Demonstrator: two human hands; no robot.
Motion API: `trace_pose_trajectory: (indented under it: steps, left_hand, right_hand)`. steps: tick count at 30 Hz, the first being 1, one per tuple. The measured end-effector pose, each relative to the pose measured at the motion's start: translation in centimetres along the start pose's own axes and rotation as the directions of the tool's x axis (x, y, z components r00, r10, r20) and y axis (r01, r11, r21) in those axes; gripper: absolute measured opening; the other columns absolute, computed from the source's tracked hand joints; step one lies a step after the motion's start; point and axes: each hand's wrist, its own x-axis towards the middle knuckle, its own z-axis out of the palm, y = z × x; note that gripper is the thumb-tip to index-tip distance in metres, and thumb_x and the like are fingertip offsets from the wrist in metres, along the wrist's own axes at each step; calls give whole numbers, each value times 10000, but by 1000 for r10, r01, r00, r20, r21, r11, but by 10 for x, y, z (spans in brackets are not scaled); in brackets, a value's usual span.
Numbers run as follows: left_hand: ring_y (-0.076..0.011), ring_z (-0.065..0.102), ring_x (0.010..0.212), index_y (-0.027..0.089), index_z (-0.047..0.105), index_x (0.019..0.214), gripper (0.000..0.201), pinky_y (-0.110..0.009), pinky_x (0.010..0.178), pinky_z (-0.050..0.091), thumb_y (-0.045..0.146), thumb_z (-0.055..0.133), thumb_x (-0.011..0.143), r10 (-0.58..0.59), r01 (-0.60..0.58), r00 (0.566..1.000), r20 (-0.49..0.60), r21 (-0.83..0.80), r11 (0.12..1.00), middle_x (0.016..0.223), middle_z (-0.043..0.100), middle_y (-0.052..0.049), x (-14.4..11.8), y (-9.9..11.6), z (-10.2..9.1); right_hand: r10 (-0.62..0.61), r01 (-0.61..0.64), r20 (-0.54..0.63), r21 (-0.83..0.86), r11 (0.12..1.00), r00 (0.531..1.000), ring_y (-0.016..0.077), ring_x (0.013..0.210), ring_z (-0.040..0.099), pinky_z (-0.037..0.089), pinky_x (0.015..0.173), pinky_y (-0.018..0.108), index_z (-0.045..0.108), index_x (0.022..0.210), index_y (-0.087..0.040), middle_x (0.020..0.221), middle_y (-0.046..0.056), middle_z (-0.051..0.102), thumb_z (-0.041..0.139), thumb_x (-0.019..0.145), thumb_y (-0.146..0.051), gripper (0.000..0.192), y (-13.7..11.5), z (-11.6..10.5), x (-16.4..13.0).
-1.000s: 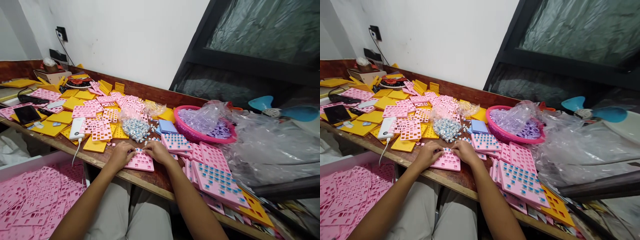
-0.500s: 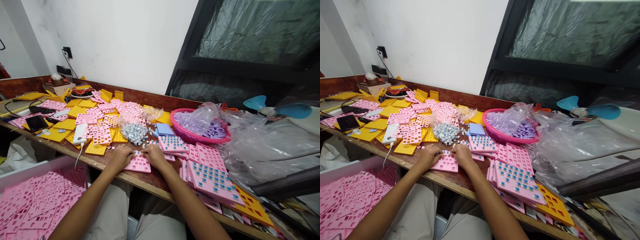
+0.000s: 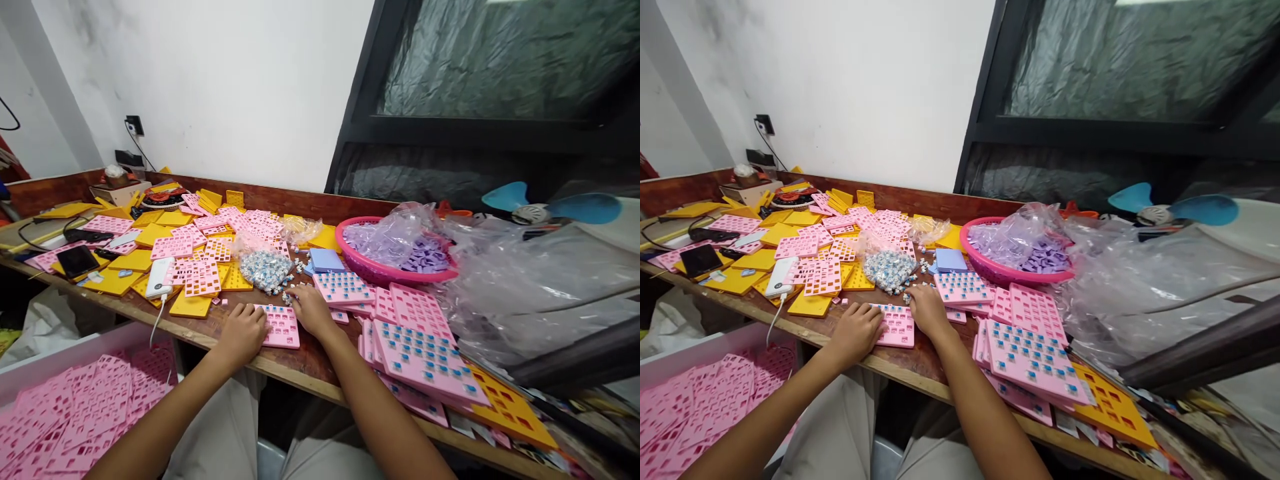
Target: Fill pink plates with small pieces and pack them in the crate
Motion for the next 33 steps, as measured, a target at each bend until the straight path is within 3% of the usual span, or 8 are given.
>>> trace_pose_trajectory:
  steps: [6, 12, 16, 19, 27, 33]
  left_hand:
    - [-228, 623, 895, 197, 725, 886, 190, -360, 830, 459, 237, 550, 946, -62, 59, 998, -19, -141, 988, 896, 713, -74, 38, -44, -8]
    - [-213, 668, 888, 226, 757, 941, 181, -310, 814, 493, 160, 619, 843, -10, 35, 995, 102, -248, 968, 941, 740, -56, 73, -74, 20]
    - [-219, 666, 973, 261, 734, 1087, 263, -317, 877, 499, 207, 646, 846, -20, 47, 996, 86, -319, 947, 1028, 741, -45, 72, -79, 38]
    - [-231, 659, 1030, 291, 696, 1197, 352, -329, 913, 494, 220, 644, 857, 10, 27, 995, 103, -347, 938, 1117, 735, -45, 72, -78, 42]
    - [-218, 664, 975, 265, 701, 1114, 277, -303, 860, 499, 243, 673, 839, 27, 34, 990, 138, -418, 908, 1060, 739, -27, 80, -73, 48]
    - [-229, 637, 1049, 244, 650, 1232, 415, -342, 935, 481, 178, 658, 822, 68, -8, 992, 110, -469, 883, 1147, 715, -57, 80, -75, 59]
  right_hand:
    - [-66, 68, 40, -50, 996, 997, 244, 1092, 546, 380, 939, 355, 682, 1238, -240, 1225, 71, 677, 497, 948, -149, 356, -11, 7, 8]
    - [-6, 13, 74, -106, 994, 997, 263, 1070, 532, 378, 903, 366, 665, 1266, -241, 1169, 87, 684, 518, 910, -126, 402, -12, 12, 15]
    - [25, -23, 40, -48, 999, 999, 252, 1055, 543, 383, 920, 357, 690, 1178, -209, 1150, 91, 680, 517, 942, -183, 293, -10, 13, 16]
    - [17, -15, 32, -65, 998, 999, 254, 1042, 550, 388, 911, 358, 679, 1226, -222, 1148, 93, 684, 512, 943, -172, 333, -10, 13, 16]
    - [45, -46, 53, 20, 999, 998, 248, 1032, 604, 417, 896, 341, 731, 1087, -243, 1075, 61, 738, 660, 885, -224, 214, -3, 17, 18]
    - [43, -36, -33, 188, 982, 999, 215, 979, 633, 450, 891, 325, 714, 1089, -213, 1053, 66, 720, 594, 903, -183, 223, 1, 17, 16]
